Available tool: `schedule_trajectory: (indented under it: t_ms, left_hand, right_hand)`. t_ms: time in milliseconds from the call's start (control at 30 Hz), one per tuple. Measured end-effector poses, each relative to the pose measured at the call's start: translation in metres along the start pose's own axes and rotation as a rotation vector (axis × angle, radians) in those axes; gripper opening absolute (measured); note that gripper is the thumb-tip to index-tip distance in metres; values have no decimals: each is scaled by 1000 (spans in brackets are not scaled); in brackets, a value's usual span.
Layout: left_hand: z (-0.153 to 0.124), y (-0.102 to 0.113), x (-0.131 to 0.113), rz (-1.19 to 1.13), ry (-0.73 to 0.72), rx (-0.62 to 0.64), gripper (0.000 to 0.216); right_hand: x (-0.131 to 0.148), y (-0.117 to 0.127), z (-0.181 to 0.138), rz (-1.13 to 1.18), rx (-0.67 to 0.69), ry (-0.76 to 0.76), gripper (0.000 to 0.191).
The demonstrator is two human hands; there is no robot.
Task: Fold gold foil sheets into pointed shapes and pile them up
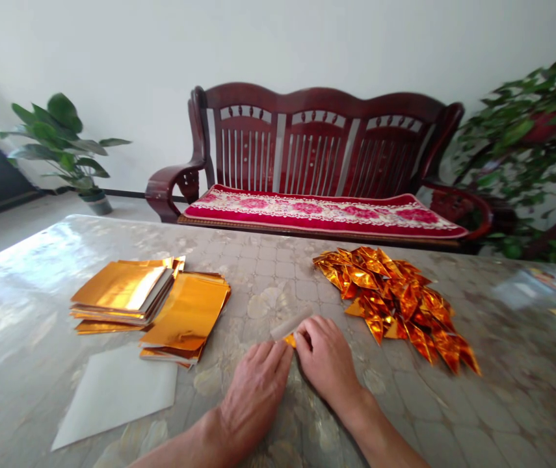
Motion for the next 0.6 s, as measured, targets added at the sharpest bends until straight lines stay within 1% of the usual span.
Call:
schedule_trajectory:
  t_ms: [133,400,600]
  left_hand:
    - [0,1,-2,37,15,-13,36]
    - [-3,0,-3,34,42,-100,35]
    - [-1,-2,-5,79,54,-73,33]
  right_hand:
    - [1,0,2,-23,6,-25,16]
    - [0,-1,2,-78,8,-9,17]
    - [-1,-3,3,-111,39,-18,15]
Point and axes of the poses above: each hand's wrist, its own z-axis towards the middle knuckle, its own y-axis out of the back of the hand, x = y × z, the point moved 2 cm from there along z, towards the middle knuckle
